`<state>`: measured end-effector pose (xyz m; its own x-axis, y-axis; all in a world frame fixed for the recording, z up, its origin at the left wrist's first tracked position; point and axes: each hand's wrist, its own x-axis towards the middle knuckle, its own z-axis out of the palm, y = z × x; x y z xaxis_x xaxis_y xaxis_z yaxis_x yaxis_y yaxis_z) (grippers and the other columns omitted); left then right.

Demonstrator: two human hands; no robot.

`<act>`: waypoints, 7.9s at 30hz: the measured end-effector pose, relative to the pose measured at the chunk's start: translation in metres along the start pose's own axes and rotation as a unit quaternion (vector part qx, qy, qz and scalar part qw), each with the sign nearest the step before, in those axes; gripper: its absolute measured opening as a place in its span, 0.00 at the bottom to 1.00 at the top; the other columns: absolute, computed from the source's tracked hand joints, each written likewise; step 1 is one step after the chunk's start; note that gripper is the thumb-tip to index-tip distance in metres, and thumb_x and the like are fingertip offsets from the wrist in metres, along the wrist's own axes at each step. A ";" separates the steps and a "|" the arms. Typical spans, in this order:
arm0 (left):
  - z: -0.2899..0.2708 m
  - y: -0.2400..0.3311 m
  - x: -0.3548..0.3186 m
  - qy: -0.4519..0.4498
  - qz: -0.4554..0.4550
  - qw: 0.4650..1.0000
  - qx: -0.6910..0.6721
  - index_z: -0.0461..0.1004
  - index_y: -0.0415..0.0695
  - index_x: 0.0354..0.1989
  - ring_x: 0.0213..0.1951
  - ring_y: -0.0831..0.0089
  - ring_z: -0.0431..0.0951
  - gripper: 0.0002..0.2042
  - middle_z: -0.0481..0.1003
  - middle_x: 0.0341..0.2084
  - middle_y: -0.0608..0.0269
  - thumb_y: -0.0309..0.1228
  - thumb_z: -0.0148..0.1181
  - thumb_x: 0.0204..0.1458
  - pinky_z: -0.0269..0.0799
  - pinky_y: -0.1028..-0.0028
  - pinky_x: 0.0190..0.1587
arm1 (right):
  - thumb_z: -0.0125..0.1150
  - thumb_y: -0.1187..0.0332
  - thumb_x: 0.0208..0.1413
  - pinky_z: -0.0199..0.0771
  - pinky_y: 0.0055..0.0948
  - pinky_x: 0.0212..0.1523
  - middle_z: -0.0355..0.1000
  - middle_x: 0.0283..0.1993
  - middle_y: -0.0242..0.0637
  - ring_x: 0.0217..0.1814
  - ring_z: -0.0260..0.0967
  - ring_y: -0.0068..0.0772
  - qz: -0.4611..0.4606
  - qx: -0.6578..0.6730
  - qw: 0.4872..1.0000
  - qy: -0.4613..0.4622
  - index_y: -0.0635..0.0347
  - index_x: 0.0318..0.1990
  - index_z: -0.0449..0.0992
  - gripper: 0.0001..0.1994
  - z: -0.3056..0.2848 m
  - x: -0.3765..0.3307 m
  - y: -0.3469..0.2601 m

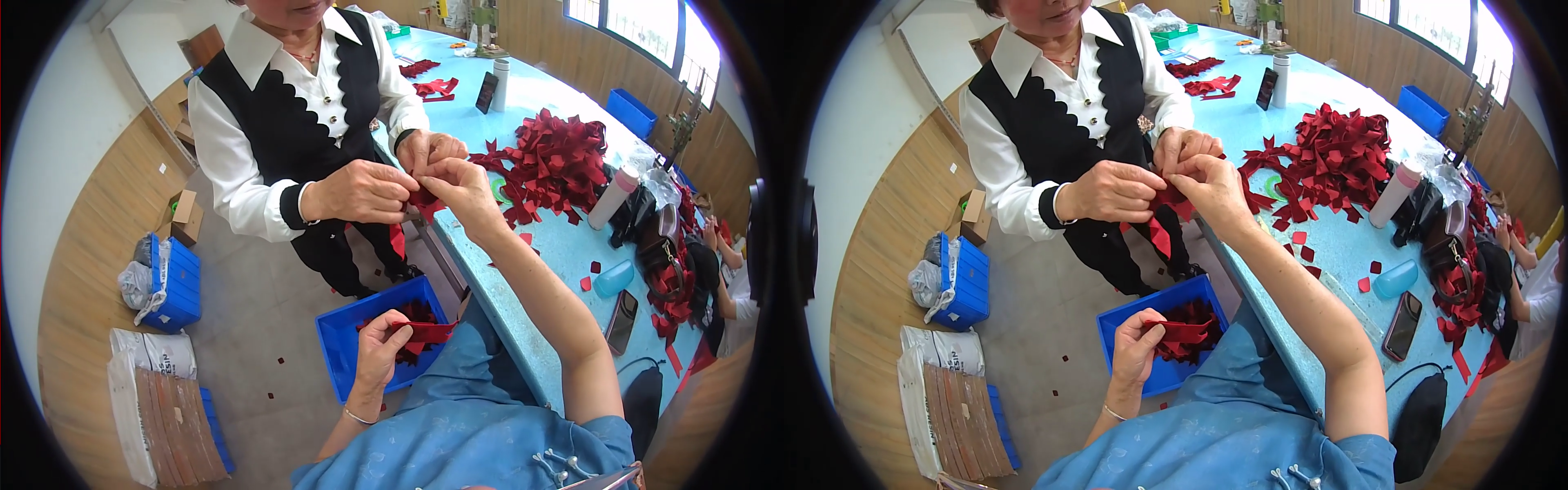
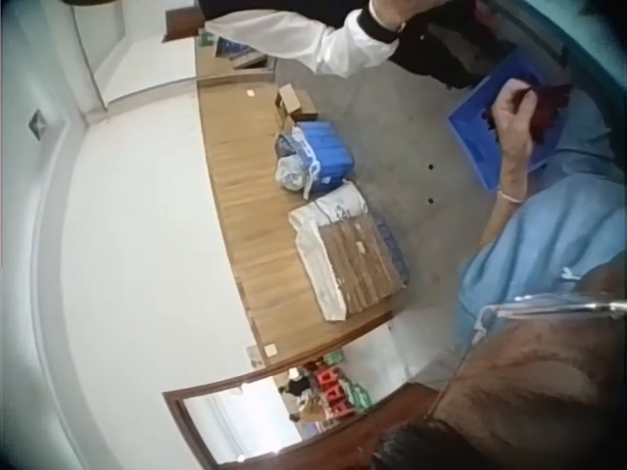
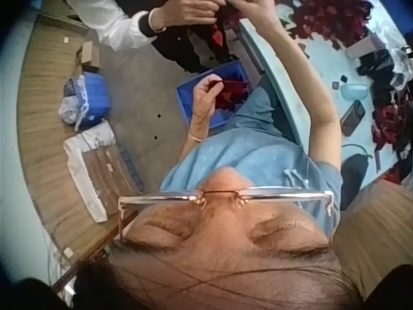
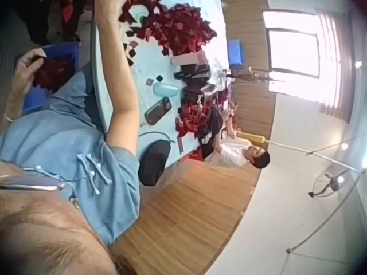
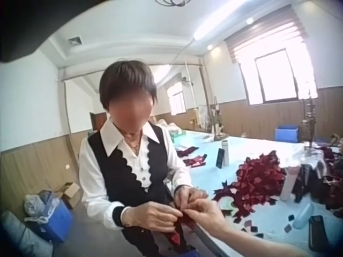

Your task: Folding and tying red ribbon strips into decorative bows at a workshop table.

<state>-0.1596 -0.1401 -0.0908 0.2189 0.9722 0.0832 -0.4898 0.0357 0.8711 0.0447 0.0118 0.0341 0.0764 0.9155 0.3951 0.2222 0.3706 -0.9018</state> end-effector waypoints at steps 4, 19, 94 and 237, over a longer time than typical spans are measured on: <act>-0.003 0.018 0.009 -0.016 0.060 0.995 0.076 0.76 0.38 0.35 0.38 0.76 0.72 0.04 0.72 0.34 0.64 0.17 0.60 0.53 0.69 0.77 0.45 | 0.63 0.78 0.53 0.73 0.20 0.36 0.77 0.35 0.37 0.35 0.73 0.21 0.022 0.046 0.999 -0.015 0.72 0.41 0.80 0.08 -0.011 0.000 -0.004; 0.019 0.049 0.105 -0.062 0.275 0.863 0.419 0.80 0.39 0.33 0.40 0.66 0.78 0.06 0.79 0.33 0.57 0.22 0.68 0.46 0.71 0.71 0.45 | 0.64 0.82 0.50 0.75 0.21 0.38 0.78 0.36 0.39 0.37 0.75 0.24 0.102 0.023 0.994 -0.036 0.72 0.41 0.80 0.09 -0.026 0.005 -0.002; 0.071 0.053 0.137 -0.280 0.033 0.953 0.107 0.75 0.35 0.32 0.39 0.79 0.74 0.04 0.75 0.38 0.60 0.19 0.65 0.52 0.71 0.78 0.41 | 0.65 0.70 0.55 0.72 0.22 0.40 0.74 0.42 0.36 0.38 0.73 0.23 0.038 0.183 0.957 -0.220 0.65 0.50 0.71 0.17 -0.119 -0.119 0.033; 0.133 0.037 0.163 -0.515 0.043 0.845 -0.139 0.76 0.43 0.33 0.54 0.54 0.74 0.03 0.78 0.37 0.59 0.23 0.64 0.52 0.71 0.58 0.57 | 0.65 0.77 0.53 0.68 0.16 0.24 0.75 0.24 0.29 0.23 0.70 0.13 -0.085 -0.154 0.975 0.135 0.68 0.37 0.75 0.06 -0.080 -0.164 -0.033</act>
<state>-0.0299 -0.0115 0.0194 0.7210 0.2613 0.6418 -0.6887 0.1672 0.7056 0.1026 -0.1631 0.0128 0.2576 0.7550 0.6030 0.5317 0.4103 -0.7409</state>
